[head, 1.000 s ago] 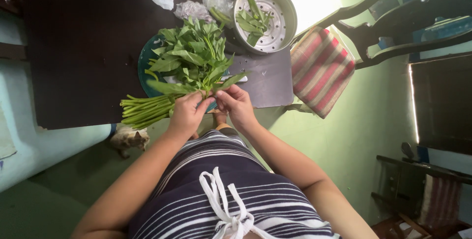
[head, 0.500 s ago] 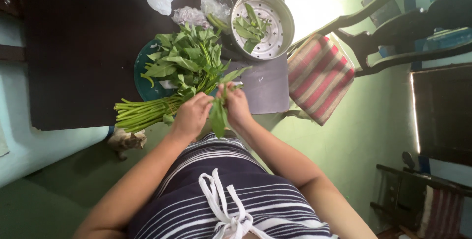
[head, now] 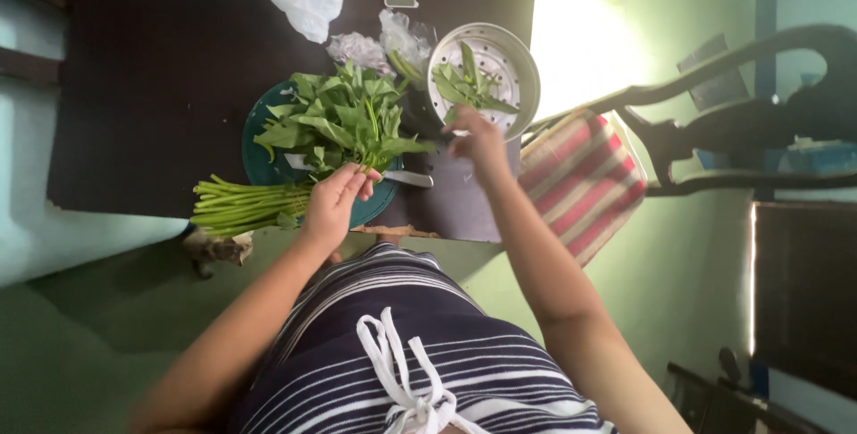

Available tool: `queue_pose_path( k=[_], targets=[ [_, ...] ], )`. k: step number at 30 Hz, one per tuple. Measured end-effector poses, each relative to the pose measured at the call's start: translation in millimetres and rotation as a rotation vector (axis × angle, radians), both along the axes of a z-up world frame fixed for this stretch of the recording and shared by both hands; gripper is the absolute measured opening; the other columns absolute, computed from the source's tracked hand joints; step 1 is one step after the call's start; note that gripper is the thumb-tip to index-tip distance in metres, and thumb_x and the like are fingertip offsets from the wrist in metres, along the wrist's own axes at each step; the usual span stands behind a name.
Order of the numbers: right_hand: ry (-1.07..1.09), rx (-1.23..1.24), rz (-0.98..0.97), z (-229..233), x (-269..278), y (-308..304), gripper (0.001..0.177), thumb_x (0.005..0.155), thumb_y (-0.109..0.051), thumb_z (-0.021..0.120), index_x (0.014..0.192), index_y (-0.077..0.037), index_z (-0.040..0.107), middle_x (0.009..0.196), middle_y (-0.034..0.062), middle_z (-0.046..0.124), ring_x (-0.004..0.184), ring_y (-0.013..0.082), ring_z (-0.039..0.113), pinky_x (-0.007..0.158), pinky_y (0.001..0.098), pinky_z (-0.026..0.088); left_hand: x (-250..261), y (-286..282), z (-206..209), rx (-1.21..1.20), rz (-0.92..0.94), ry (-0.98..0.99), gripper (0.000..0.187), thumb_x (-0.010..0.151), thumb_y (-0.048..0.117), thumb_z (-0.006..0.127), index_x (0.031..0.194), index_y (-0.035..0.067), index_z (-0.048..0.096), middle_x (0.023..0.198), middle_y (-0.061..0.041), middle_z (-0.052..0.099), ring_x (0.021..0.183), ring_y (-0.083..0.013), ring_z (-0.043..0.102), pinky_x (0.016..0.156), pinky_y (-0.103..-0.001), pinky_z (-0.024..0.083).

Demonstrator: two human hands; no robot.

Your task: Picking leaves off a bunch of green leafy vegetables and placing them into a steamer tray.

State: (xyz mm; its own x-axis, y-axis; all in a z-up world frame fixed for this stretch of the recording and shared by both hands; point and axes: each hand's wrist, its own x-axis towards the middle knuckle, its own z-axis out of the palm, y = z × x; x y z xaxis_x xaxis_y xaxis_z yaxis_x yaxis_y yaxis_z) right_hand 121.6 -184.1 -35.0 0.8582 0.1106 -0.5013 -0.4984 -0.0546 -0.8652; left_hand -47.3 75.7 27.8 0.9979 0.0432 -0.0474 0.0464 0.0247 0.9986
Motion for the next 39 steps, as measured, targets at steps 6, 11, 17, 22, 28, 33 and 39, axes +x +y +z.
queue_pose_path(
  k=[6, 11, 17, 22, 28, 33, 39],
  targets=[
    [0.026, 0.169, 0.454, 30.2, -68.0, 63.7, 0.027, 0.092, -0.016, 0.074, 0.118, -0.009, 0.074, 0.098, 0.0011, 0.075, 0.081, 0.0072, 0.067, 0.072, 0.0246, 0.057, 2.0, 1.4, -2.9, -0.053, 0.053, 0.039, 0.017, 0.108, 0.012, 0.045, 0.12, 0.002, 0.052, 0.087, -0.002, 0.066, 0.078, -0.0089, 0.053, 0.075, -0.023, 0.047],
    [-0.44, 0.221, 0.55, 19.3, -74.4, 86.2, 0.021, 0.094, -0.008, 0.077, 0.114, -0.005, 0.074, 0.108, 0.0013, 0.069, 0.09, 0.0078, 0.063, 0.079, 0.024, 0.052, 3.7, -9.2, -20.4, 0.0, 0.169, 0.084, 0.01, 0.104, 0.007, 0.052, 0.11, 0.0, 0.054, 0.084, -0.004, 0.066, 0.074, -0.0092, 0.058, 0.069, -0.023, 0.048],
    [-0.252, 0.313, 0.474, 12.3, -66.7, 89.8, 0.012, 0.098, -0.01, 0.073, 0.108, -0.003, 0.072, 0.091, -0.0007, 0.069, 0.076, 0.0043, 0.058, 0.067, 0.0207, 0.045, 5.9, -13.9, -24.1, 0.014, 0.253, 0.108, 0.01, 0.099, 0.006, 0.062, 0.103, -0.002, 0.064, 0.084, -0.003, 0.072, 0.071, -0.0075, 0.061, 0.066, -0.024, 0.05],
    [-0.185, 0.256, 0.555, 15.6, -60.8, 93.8, 0.014, 0.098, -0.012, 0.073, 0.108, -0.002, 0.072, 0.08, -0.0009, 0.07, 0.062, 0.0027, 0.055, 0.053, 0.0189, 0.039, 3.9, -11.3, -33.3, 0.089, 0.262, 0.222, 0.013, 0.098, 0.009, 0.069, 0.097, -0.004, 0.07, 0.075, -0.008, 0.068, 0.07, -0.0097, 0.062, 0.064, -0.026, 0.047],
    [-0.128, 0.305, 0.522, 34.2, -63.6, 100.9, 0.015, 0.097, -0.017, 0.07, 0.108, -0.007, 0.066, 0.078, -0.0022, 0.069, 0.059, 0.0026, 0.055, 0.05, 0.0188, 0.041, 2.5, -8.8, -45.7, -0.035, 0.289, 0.097, 0.02, 0.098, 0.008, 0.065, 0.113, -0.002, 0.072, 0.083, -0.005, 0.073, 0.074, -0.0086, 0.065, 0.069, -0.024, 0.052],
    [-0.199, 0.251, 0.546, 23.4, -60.2, 102.0, 0.015, 0.1, -0.014, 0.07, 0.105, -0.001, 0.067, 0.077, 0.0003, 0.066, 0.061, 0.0055, 0.056, 0.051, 0.0213, 0.043, 6.3, -7.5, -33.4, 0.014, 0.275, 0.075, 0.018, 0.101, 0.009, 0.062, 0.11, -0.002, 0.073, 0.082, -0.006, 0.072, 0.073, -0.0092, 0.063, 0.069, -0.025, 0.05],
    [-0.107, 0.358, 0.645, 30.3, -51.1, 102.1, 0.018, 0.107, -0.022, 0.057, 0.104, -0.005, 0.064, 0.074, 0.0015, 0.064, 0.06, 0.0074, 0.057, 0.055, 0.0219, 0.046, 8.0, -2.8, -49.8, 0.032, 0.211, 0.117, 0.018, 0.105, 0.011, 0.06, 0.104, -0.004, 0.07, 0.078, -0.008, 0.064, 0.073, -0.0104, 0.056, 0.068, -0.027, 0.048]
  ],
)
